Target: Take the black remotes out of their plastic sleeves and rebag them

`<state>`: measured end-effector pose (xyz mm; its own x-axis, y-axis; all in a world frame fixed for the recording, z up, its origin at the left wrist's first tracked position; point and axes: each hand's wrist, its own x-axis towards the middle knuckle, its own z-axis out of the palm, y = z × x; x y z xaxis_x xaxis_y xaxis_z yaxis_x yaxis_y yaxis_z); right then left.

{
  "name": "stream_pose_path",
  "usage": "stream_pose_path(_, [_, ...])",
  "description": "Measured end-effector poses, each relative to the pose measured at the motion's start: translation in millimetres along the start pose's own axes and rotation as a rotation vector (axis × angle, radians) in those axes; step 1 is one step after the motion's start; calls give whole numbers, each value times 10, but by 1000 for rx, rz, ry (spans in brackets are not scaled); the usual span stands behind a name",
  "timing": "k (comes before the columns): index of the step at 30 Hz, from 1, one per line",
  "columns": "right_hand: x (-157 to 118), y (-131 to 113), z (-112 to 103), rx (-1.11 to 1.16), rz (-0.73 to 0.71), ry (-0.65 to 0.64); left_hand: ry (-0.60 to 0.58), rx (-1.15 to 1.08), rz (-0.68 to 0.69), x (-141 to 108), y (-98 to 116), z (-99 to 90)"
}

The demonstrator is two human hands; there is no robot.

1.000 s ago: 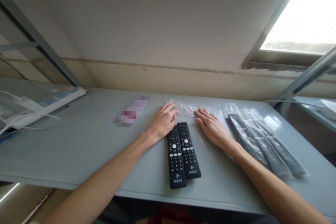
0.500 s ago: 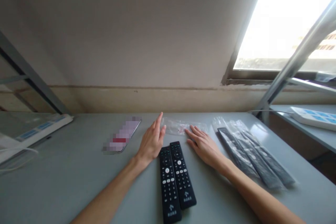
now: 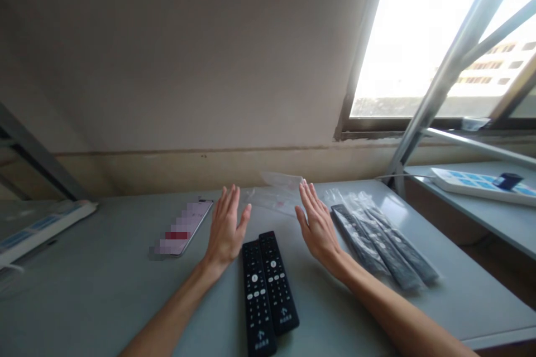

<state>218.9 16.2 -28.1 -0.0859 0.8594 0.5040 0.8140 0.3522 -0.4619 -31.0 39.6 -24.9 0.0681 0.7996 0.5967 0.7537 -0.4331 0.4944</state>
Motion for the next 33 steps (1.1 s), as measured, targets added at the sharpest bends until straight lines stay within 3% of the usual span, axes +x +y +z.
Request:
stream_pose_path(4, [-25,-79,-31,177,-9,104,-101,5,14,9,36,-43])
stream_pose_path(12, [-221,-280,-51,382,-248,-6,-297,-182,61,-11,273,-141])
stream_pose_path(19, [-275,-323,-64,391,-282,-136,-200,-350,50,-63,367,-189])
stream_pose_path(22, [-247,-352,-62,354,-289,-234,-211,-373,82,-79,378,-211])
stream_pose_path(25, [-228,-370,-75,364,-350,-398,-276,-307,183,-86,374,-219])
stream_pose_path(28, [-221,-358,-104,437,-318,-514,-313,-223,333,-72,332,-214])
stream_pose_path(33, [-219,-345,-124,524,-232,-462,-195,-59,499,17,140,-210])
